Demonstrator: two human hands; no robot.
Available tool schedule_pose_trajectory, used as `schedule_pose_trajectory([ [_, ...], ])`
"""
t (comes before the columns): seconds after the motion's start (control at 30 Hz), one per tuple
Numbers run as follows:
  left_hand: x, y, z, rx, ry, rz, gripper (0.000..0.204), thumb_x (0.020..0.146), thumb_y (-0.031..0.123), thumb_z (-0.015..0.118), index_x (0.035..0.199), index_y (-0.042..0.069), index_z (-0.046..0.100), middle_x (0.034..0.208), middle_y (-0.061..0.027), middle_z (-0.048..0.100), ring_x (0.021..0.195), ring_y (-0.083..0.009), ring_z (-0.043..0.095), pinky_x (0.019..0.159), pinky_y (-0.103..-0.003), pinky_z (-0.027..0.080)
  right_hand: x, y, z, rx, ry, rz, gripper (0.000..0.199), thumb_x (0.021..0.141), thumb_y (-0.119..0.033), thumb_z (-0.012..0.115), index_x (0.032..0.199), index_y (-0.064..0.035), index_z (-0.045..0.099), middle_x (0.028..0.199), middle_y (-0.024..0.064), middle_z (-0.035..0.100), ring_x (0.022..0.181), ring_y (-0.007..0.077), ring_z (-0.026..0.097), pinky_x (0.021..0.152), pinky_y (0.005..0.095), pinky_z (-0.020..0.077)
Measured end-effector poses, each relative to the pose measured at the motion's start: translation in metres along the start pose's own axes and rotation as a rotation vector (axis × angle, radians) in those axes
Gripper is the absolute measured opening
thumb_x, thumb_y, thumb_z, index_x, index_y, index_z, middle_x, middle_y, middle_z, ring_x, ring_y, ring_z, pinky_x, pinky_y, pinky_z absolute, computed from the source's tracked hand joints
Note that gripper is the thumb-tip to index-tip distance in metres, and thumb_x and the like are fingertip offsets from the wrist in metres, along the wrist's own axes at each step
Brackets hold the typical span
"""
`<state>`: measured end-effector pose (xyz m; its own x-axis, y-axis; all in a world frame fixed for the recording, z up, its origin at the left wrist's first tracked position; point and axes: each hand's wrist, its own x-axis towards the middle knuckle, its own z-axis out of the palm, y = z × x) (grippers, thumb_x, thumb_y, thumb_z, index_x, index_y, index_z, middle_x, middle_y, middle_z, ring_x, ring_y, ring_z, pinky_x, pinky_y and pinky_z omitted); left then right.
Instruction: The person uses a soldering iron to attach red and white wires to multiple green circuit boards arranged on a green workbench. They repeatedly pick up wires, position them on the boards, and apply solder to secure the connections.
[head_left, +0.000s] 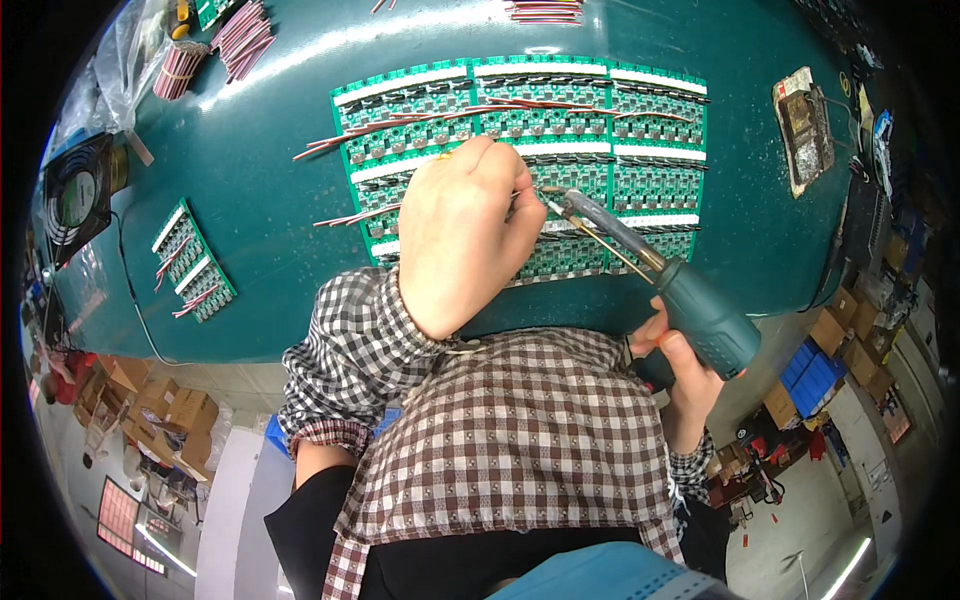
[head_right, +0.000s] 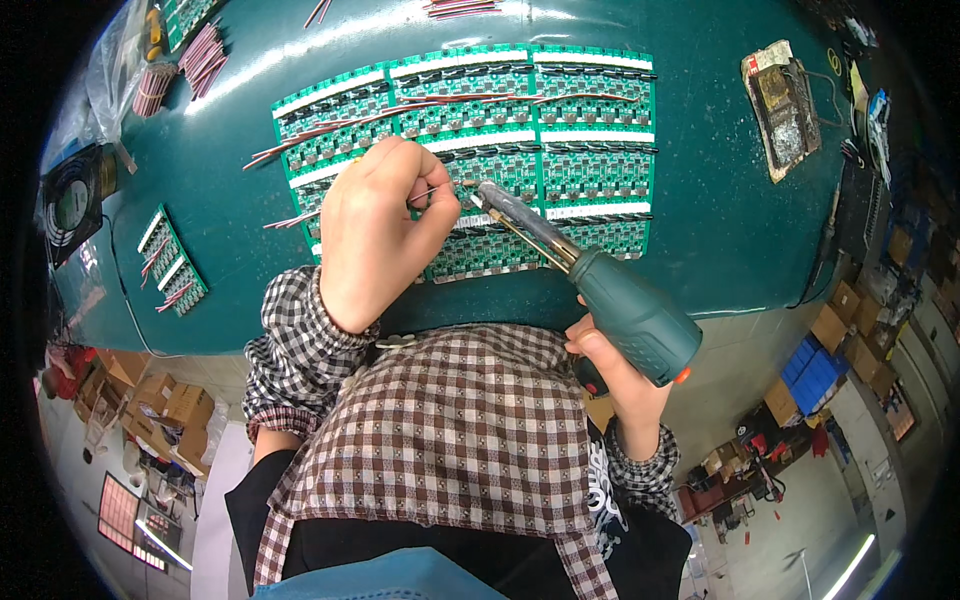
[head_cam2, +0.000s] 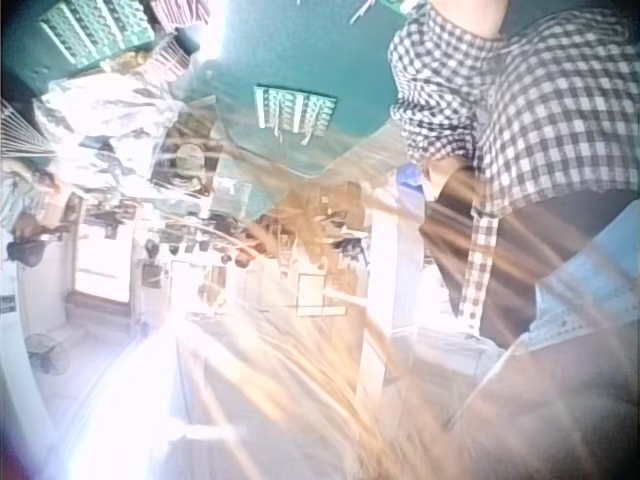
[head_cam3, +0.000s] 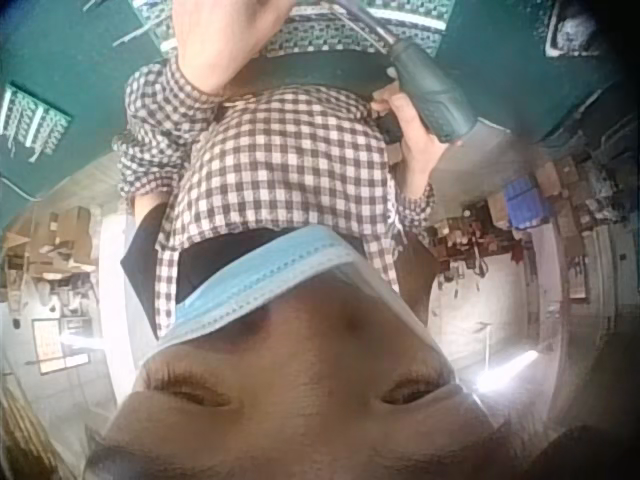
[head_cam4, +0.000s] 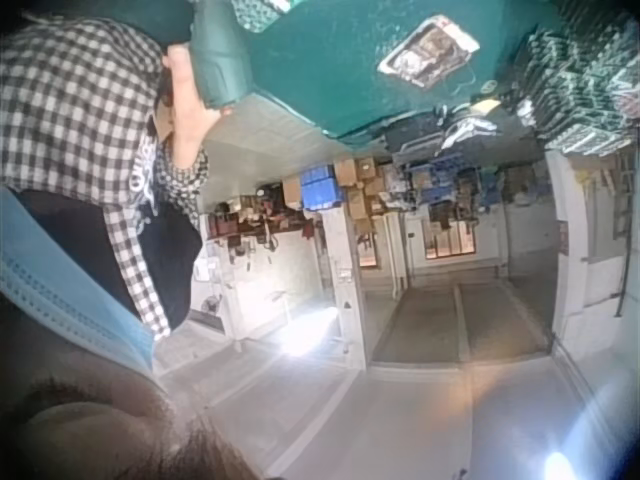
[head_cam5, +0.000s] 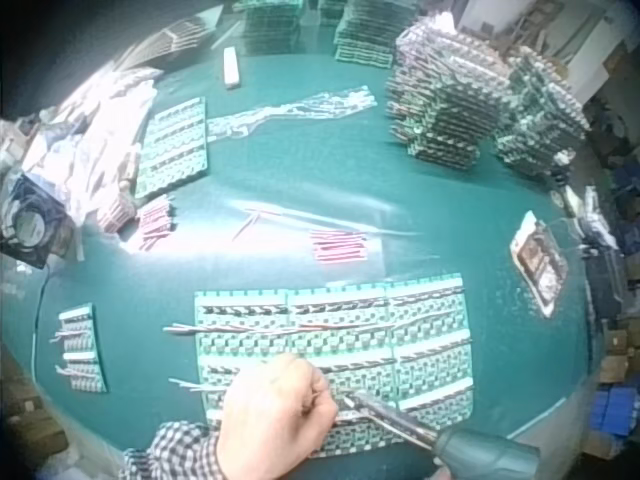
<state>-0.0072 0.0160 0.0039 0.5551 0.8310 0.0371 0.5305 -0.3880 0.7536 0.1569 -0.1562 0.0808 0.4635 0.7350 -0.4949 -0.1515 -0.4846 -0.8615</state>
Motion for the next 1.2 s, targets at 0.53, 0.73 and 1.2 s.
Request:
schedule_pose_trajectory([
  [0.53, 0.0002, 0.0004, -0.0003, -0.006, 0.014, 0.007, 0.012, 0.067, 0.003, 0.065, 0.072, 0.005, 0.054, 0.069, -0.0097, 0.054, 0.062, -0.0305, 0.054, 0.059, -0.04, 0.041, -0.0032, -0.0004, -0.0034, 0.061, 0.015, 0.019, 0.037, 0.081, -0.007, 0.066, 0.112, 0.01, 0.055, 0.087, 0.0167, 0.064, 0.076, 0.0225, 0.065, 0.066, 0.0327, 0.0579],
  [0.73, -0.0006, 0.0013, -0.0007, 0.048, 0.016, 0.009, 0.011, 0.068, 0.004, 0.067, 0.073, 0.007, 0.057, 0.067, -0.004, 0.051, 0.06, -0.0202, 0.051, 0.055, -0.033, 0.04, -0.006, 0.0019, -0.0029, 0.093, 0.036, 0.018, 0.038, 0.082, -0.006, 0.066, 0.114, 0.0097, 0.055, 0.093, 0.0184, 0.064, 0.081, 0.025, 0.066, 0.068, 0.0343, 0.0586],
  [1.2, -0.0037, -0.0003, 0.0013, 0.032, 0.029, 0.013, 0.013, 0.068, 0.003, 0.066, 0.074, 0.006, 0.055, 0.07, -0.0077, 0.054, 0.063, -0.0267, 0.054, 0.059, -0.037, 0.041, -0.0044, 0.0028, -0.0004, 0.066, 0.01, -0.003, 0.034, 0.081, -0.006, 0.067, 0.109, 0.0104, 0.057, 0.079, 0.0144, 0.064, 0.072, 0.0215, 0.064, 0.066, 0.0323, 0.0551],
])
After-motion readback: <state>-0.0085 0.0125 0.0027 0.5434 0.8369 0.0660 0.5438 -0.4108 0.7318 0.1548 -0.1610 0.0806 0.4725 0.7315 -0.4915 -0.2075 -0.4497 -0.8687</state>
